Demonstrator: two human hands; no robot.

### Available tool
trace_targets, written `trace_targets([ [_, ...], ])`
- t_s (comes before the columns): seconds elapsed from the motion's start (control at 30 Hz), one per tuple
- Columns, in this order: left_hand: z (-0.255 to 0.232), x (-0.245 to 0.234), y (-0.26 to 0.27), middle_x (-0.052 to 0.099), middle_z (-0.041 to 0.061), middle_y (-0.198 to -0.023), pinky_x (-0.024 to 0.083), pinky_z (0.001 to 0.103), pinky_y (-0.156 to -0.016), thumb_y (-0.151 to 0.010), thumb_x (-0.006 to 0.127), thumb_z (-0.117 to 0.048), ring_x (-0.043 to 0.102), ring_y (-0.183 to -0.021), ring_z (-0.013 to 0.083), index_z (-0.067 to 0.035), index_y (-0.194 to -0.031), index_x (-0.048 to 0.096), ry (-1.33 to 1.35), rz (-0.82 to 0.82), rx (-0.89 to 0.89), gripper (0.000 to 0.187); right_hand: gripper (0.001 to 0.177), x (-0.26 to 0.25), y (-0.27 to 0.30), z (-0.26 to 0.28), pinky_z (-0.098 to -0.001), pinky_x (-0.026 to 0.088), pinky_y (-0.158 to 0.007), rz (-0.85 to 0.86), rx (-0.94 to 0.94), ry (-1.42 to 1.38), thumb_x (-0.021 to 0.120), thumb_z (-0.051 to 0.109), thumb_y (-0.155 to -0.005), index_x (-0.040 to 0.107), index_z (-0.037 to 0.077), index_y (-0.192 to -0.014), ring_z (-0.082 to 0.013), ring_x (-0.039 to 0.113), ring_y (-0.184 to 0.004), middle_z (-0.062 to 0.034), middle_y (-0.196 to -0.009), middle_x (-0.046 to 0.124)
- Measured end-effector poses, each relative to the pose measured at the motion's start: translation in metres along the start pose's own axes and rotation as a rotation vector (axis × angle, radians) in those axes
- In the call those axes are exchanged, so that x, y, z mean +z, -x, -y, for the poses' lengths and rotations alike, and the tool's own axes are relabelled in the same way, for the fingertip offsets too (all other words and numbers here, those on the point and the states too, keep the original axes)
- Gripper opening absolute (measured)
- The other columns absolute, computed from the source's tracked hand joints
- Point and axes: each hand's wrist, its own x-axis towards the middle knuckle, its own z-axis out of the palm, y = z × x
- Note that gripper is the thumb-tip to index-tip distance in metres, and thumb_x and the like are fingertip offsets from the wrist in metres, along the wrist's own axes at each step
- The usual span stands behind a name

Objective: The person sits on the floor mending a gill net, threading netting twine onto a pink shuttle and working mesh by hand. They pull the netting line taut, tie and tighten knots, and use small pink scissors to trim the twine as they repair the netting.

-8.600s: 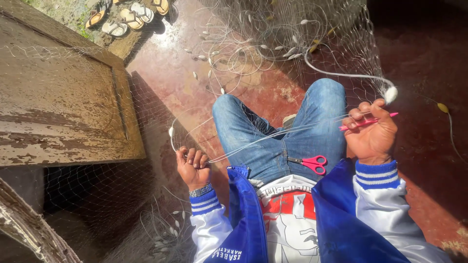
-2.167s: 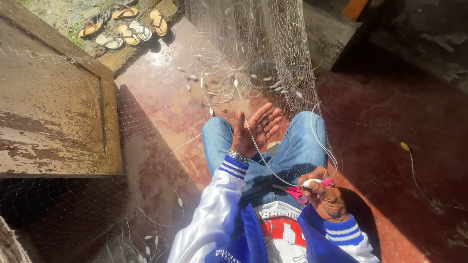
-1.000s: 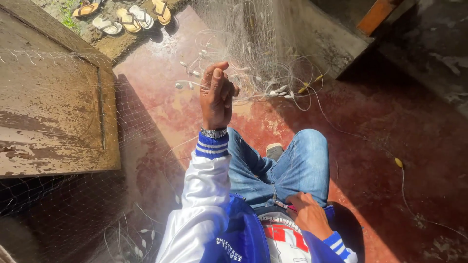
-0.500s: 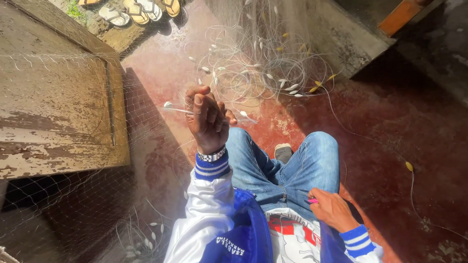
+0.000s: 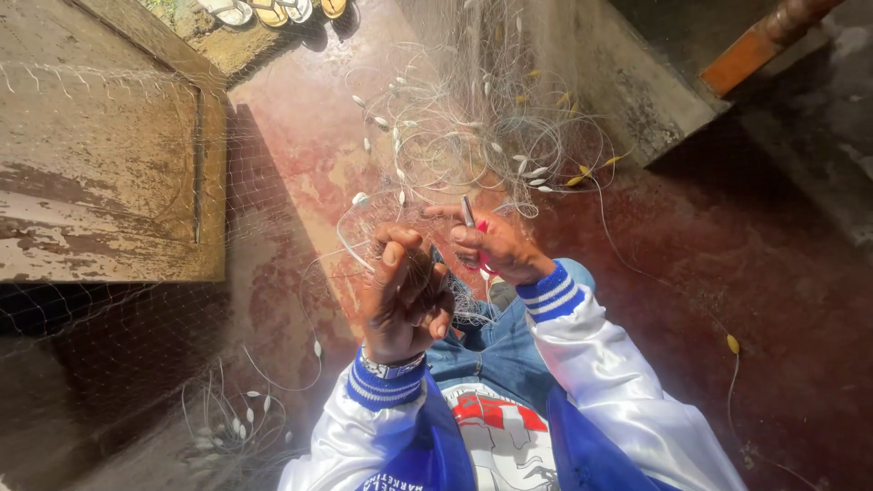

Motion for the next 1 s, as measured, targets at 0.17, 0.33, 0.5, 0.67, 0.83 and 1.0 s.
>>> trace_targets([
  [0.17, -0.013, -0.012, 0.0, 0.025, -0.002, -0.052, 0.046, 0.022, -0.028, -0.096, 0.041, -0.022, 0.03, -0.039, 0.0062, -0.009, -0.104, 0.048, -0.116, -0.178, 0.142, 0.017, 0.023, -0.025, 0.07, -0.009, -0.015, 0.03, -0.042, -0.103, 0.002, 0.11, 0.057, 0.018, -0.084, 0.058, -0.002, -0.096, -0.0015, 0.035, -0.045, 0.0059, -0.051, 0.038],
  [0.33, 0.012, -0.036, -0.025, 0.025, -0.003, -0.054, 0.045, 0.02, -0.031, -0.097, 0.039, -0.021, 0.03, -0.041, 0.0063, -0.009, -0.105, 0.05, -0.084, -0.187, 0.082, 0.018, 0.014, -0.067, 0.169, 0.0, -0.0171, 0.03, -0.037, -0.592, -0.171, 0.379, 0.056, 0.012, -0.085, 0.055, -0.002, -0.082, -0.0081, 0.035, -0.043, -0.0035, -0.05, 0.036],
  [0.5, 0.038, -0.057, -0.045, 0.031, -0.003, -0.065, 0.043, 0.017, -0.035, -0.096, 0.043, -0.028, 0.038, -0.052, 0.0074, -0.016, -0.109, 0.047, 0.005, -0.237, -0.198, 0.018, 0.02, -0.027, 0.222, 0.022, -0.0235, 0.037, -0.044, -0.991, -0.469, 0.592, 0.051, 0.011, -0.088, 0.051, -0.002, -0.074, -0.0123, 0.038, -0.043, -0.0065, -0.053, 0.035],
  [0.67, 0.061, -0.056, -0.055, 0.047, -0.002, -0.081, 0.037, 0.017, -0.041, -0.09, 0.053, -0.031, 0.05, -0.069, 0.0101, -0.022, -0.1, 0.053, 0.256, -0.195, -0.455, 0.013, 0.023, 0.039, 0.231, 0.033, -0.0226, 0.032, -0.057, -1.168, -0.454, 0.618, 0.049, 0.027, -0.09, 0.041, 0.013, -0.075, -0.0096, 0.036, -0.057, -0.0005, -0.062, 0.036],
  [0.83, 0.098, -0.046, -0.054, 0.061, 0.007, -0.103, 0.054, 0.025, -0.047, -0.09, 0.056, -0.027, 0.062, -0.093, 0.0241, -0.021, -0.106, 0.057, 0.5, -0.194, -0.643, 0.017, 0.024, 0.06, 0.24, 0.046, -0.0216, 0.031, -0.057, -1.305, -0.498, 0.7, 0.05, 0.031, -0.09, 0.042, 0.013, -0.077, -0.0092, 0.036, -0.055, 0.0014, -0.059, 0.033],
  [1.0, 0.119, -0.028, -0.041, 0.035, 0.03, -0.13, 0.058, 0.029, -0.053, -0.084, 0.061, -0.036, 0.058, -0.097, 0.0332, -0.009, -0.133, 0.019, 0.928, -0.115, -0.86, 0.07, 0.025, 0.055, 0.258, 0.054, -0.0207, 0.029, -0.054, -1.388, -0.607, 0.723, 0.057, 0.036, -0.088, 0.045, 0.017, -0.077, -0.0057, 0.034, -0.053, 0.0038, -0.062, 0.037],
])
